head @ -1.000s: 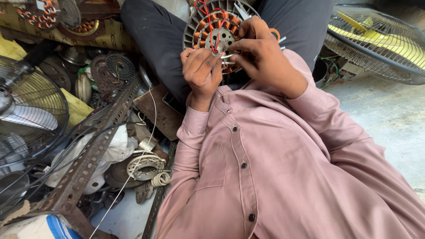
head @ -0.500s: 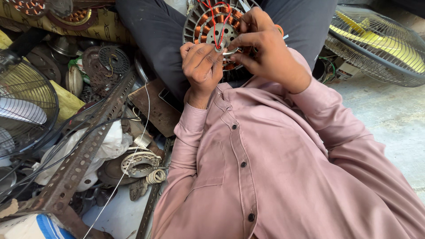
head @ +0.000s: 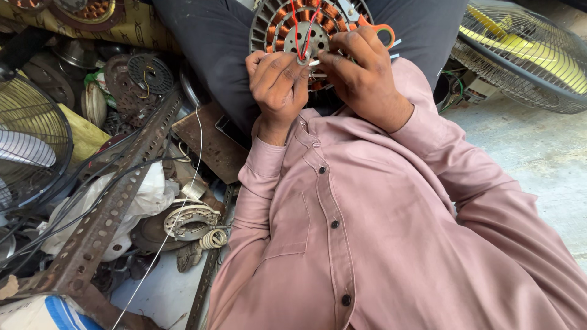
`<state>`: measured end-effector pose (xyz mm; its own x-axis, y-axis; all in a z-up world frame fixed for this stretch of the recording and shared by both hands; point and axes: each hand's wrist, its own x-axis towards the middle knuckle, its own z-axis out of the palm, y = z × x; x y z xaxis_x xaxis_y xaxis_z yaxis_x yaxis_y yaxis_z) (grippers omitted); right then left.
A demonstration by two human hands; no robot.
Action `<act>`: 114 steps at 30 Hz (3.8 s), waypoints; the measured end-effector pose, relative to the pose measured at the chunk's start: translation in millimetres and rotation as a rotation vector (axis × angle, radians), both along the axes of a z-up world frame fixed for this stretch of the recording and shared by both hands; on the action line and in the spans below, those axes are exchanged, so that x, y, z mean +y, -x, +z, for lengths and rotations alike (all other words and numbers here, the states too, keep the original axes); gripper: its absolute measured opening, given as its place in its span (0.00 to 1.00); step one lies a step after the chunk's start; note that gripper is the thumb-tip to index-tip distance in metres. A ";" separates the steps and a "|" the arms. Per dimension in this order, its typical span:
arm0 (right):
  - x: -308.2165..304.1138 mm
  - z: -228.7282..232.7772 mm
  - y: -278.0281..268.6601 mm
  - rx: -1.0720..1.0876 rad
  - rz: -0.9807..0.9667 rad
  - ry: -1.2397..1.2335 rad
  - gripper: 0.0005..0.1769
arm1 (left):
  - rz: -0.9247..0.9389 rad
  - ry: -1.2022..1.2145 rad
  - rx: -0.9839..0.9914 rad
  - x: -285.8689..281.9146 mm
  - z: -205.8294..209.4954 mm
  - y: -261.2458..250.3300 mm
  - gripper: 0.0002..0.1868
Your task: The person sits on the floor and repairs an electric motor stator. They use orange-handled scissors to cut red wires and then use their hands to twist and arrange the copper windings on the stator core.
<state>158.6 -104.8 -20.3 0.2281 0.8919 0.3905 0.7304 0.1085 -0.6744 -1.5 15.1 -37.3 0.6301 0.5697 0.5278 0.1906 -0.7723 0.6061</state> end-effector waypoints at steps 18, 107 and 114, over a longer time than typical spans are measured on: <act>-0.4 -2.3 -8.2 0.305 0.023 0.046 0.16 | 0.003 -0.010 0.003 -0.6 0.3 0.5 0.06; 34.4 39.1 -12.4 0.171 -0.095 0.389 0.07 | 0.047 -0.203 0.044 -9.5 7.6 -9.2 0.11; 37.7 26.4 -10.8 0.140 -0.111 0.393 0.09 | 0.004 -0.122 0.008 -11.3 14.7 -11.3 0.14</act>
